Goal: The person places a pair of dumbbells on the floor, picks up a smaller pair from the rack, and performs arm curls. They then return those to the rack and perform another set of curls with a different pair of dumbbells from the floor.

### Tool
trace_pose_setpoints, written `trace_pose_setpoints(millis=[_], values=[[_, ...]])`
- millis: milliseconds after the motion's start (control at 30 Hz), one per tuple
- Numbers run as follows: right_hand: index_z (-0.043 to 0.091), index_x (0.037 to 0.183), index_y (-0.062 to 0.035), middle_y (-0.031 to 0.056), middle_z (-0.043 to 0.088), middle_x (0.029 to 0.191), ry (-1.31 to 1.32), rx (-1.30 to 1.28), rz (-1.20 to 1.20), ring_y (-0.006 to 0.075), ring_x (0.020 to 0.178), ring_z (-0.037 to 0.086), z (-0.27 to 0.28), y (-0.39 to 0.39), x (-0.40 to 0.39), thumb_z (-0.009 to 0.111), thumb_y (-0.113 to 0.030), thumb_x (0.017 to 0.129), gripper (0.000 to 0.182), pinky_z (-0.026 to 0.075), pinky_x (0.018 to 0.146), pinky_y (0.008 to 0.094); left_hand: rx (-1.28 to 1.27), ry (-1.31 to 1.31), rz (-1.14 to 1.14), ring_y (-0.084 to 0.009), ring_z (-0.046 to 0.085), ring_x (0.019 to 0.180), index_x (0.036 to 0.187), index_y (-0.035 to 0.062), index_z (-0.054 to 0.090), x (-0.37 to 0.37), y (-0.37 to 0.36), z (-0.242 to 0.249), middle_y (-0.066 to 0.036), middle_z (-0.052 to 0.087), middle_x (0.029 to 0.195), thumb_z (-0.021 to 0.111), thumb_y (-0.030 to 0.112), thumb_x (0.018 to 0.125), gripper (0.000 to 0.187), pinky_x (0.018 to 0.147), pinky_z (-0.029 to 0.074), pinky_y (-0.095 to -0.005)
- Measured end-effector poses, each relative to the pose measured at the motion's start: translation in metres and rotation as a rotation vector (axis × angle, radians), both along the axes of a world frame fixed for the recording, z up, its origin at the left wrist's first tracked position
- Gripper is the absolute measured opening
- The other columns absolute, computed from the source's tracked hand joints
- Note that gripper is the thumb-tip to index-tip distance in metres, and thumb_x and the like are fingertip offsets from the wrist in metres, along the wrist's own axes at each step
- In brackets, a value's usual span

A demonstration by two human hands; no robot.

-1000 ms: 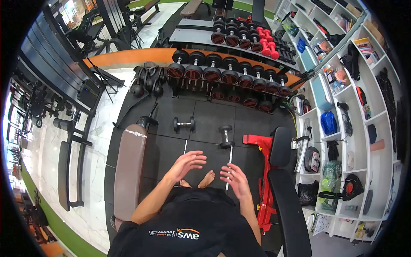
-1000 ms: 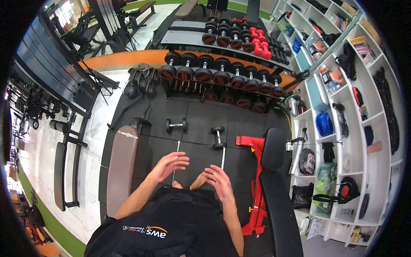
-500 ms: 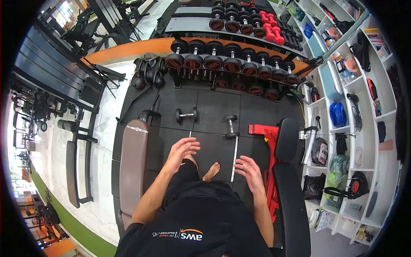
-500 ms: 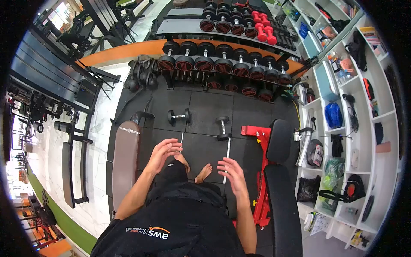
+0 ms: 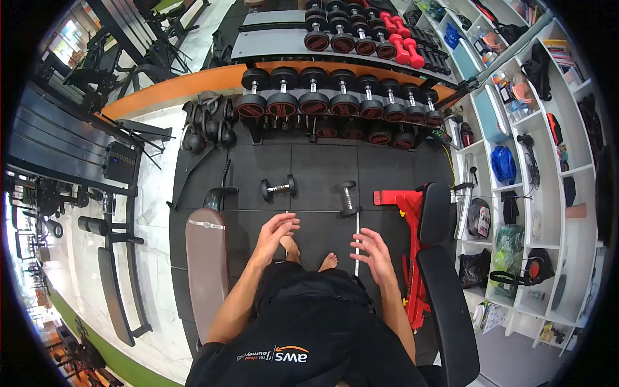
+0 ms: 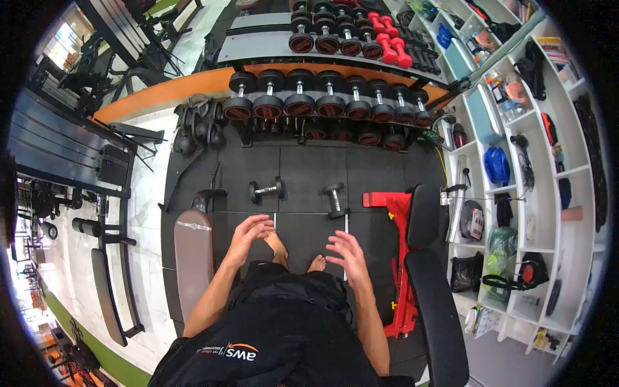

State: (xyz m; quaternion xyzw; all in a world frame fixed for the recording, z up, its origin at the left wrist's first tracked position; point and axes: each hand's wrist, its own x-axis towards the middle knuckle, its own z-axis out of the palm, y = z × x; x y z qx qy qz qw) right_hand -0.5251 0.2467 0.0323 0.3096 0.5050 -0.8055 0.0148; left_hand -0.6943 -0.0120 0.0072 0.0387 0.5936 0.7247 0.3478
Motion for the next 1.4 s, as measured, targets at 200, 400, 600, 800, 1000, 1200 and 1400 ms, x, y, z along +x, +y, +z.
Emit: trace_pose_setpoints(millis=[200, 400, 600, 800, 1000, 1200, 1400], values=[[0.044, 0.139, -0.0074, 0.0127, 0.051, 0.134, -0.102, 0.008, 0.077, 0.0239, 0.119, 0.056, 0.005, -0.019, -0.05, 0.06, -0.023, 0.096, 0.048, 0.053, 0.091, 0.0417, -0.067, 0.022, -0.076, -0.0189, 0.063, 0.107, 0.126, -0.001, 0.058, -0.053, -0.01, -0.018, -0.013, 0.066, 0.117, 0.06, 0.015, 0.096, 0.034, 0.093, 0.048, -0.0319], [0.046, 0.137, -0.0073, 0.0122, 0.051, 0.137, -0.155, 0.076, 0.067, 0.0235, 0.121, 0.054, 0.006, -0.022, -0.06, 0.061, -0.024, 0.096, 0.048, 0.051, 0.093, 0.0403, -0.126, 0.029, -0.189, -0.0174, 0.063, 0.105, 0.124, -0.0007, 0.059, -0.079, 0.0, -0.042, -0.012, 0.068, 0.113, 0.063, 0.013, 0.093, 0.034, 0.093, 0.049, -0.0312], [0.039, 0.145, -0.01, 0.0123, 0.044, 0.144, -0.203, 0.065, 0.15, 0.0255, 0.13, 0.046, 0.007, -0.013, -0.067, 0.064, -0.022, 0.093, 0.058, 0.05, 0.095, 0.0403, -0.336, 0.261, -0.228, -0.018, 0.063, 0.106, 0.127, 0.0029, 0.058, -0.08, 0.023, -0.05, -0.01, 0.066, 0.116, 0.065, 0.014, 0.091, 0.038, 0.083, 0.053, -0.0313], [0.028, 0.151, -0.0119, 0.0157, 0.033, 0.151, -0.165, 0.395, 0.36, 0.0326, 0.139, 0.035, -0.025, 0.006, -0.079, 0.077, -0.027, 0.082, 0.087, 0.042, 0.103, 0.0498, -0.496, 0.399, -0.095, -0.0296, 0.061, 0.113, 0.128, 0.0042, 0.056, -0.058, 0.047, -0.057, -0.016, 0.063, 0.123, 0.074, 0.021, 0.08, 0.054, 0.091, 0.051, -0.0395], [0.024, 0.152, -0.0093, 0.0243, 0.024, 0.153, -0.093, 0.768, 0.552, 0.0427, 0.142, 0.027, -0.048, 0.017, -0.098, 0.081, -0.036, 0.075, 0.1, 0.028, 0.115, 0.0489, -0.634, 0.521, -0.1, -0.0336, 0.053, 0.122, 0.134, 0.003, 0.049, -0.052, 0.052, -0.064, -0.019, 0.054, 0.132, 0.077, 0.023, 0.075, 0.068, 0.102, 0.043, -0.0414], [0.023, 0.151, -0.0067, 0.0312, 0.021, 0.151, -0.129, 0.94, 0.559, 0.0468, 0.14, 0.026, -0.089, 0.013, -0.124, 0.084, -0.037, 0.069, 0.107, 0.028, 0.114, 0.0496, -0.654, 0.534, -0.077, -0.0409, 0.044, 0.128, 0.137, 0.0013, 0.043, -0.076, 0.04, -0.096, -0.024, 0.048, 0.136, 0.079, 0.024, 0.07, 0.08, 0.108, 0.036, -0.0467], [0.021, 0.151, -0.0066, 0.0313, 0.021, 0.152, -0.216, 0.89, 0.468, 0.0471, 0.141, 0.025, -0.111, 0.003, -0.157, 0.083, -0.034, 0.071, 0.106, 0.028, 0.114, 0.0502, -0.67, 0.522, -0.158, -0.0436, 0.043, 0.127, 0.137, 0.0009, 0.042, -0.133, 0.026, -0.133, -0.026, 0.046, 0.137, 0.08, 0.024, 0.067, 0.083, 0.108, 0.036, -0.0481]])
